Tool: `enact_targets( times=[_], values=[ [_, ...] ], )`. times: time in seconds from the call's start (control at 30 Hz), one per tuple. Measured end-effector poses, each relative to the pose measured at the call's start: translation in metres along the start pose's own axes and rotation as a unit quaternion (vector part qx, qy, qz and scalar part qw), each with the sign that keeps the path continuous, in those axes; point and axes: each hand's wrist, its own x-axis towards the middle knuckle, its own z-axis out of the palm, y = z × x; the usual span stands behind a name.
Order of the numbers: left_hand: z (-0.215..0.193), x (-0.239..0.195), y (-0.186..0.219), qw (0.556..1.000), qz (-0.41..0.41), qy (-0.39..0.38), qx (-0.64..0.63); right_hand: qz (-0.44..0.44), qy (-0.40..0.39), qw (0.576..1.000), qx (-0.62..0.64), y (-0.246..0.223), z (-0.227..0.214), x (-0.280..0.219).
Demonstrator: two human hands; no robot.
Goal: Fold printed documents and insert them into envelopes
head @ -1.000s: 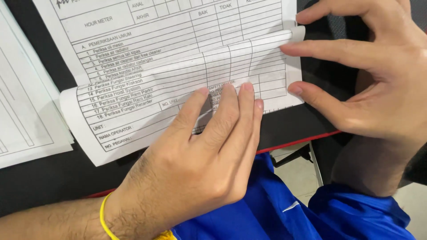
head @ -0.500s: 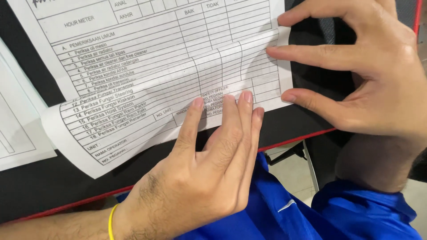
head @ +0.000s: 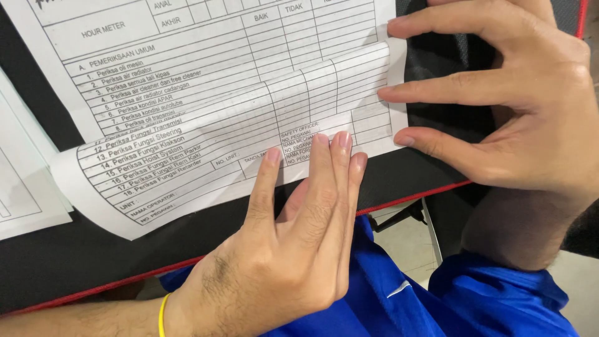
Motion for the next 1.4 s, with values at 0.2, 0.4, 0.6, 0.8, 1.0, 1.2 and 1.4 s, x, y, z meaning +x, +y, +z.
enact_targets(
  times=[0.2,0.4,0.6,0.8,1.0,1.2,1.4],
  values=[
    [-0.0005,0.0011,0.0003,1.0,-0.005,0.002,0.0,0.003,-0.012,1.0,-0.001,-0.0015,-0.0027,0.0022],
    [-0.0007,0.0012,0.0005,1.0,-0.004,-0.001,0.006,-0.007,-0.009,1.0,0.002,0.003,-0.0016,0.0011],
    [-0.0027,0.0029,-0.0004,1.0,0.006,-0.013,0.009,-0.005,0.012,1.0,0.021,0.0018,0.0014,0.0001],
    [-0.0031,0.0032,-0.0001,1.0,0.0,-0.012,0.024,-0.014,0.009,1.0,0.008,0.005,0.0011,-0.0018],
    [-0.0023,0.0039,-0.0023,1.0,0.012,-0.006,0.027,-0.021,0.014,1.0,0.017,0.0046,0.0009,-0.0011],
    [-0.003,0.0085,0.0012,1.0,0.001,0.001,0.021,-0.021,0.013,1.0,0.013,0.0052,0.0009,-0.0015],
    [-0.0034,0.0094,0.0042,1.0,0.007,-0.007,0.018,-0.026,0.012,0.999,0.021,0.0016,0.0002,0.0001]
  ],
)
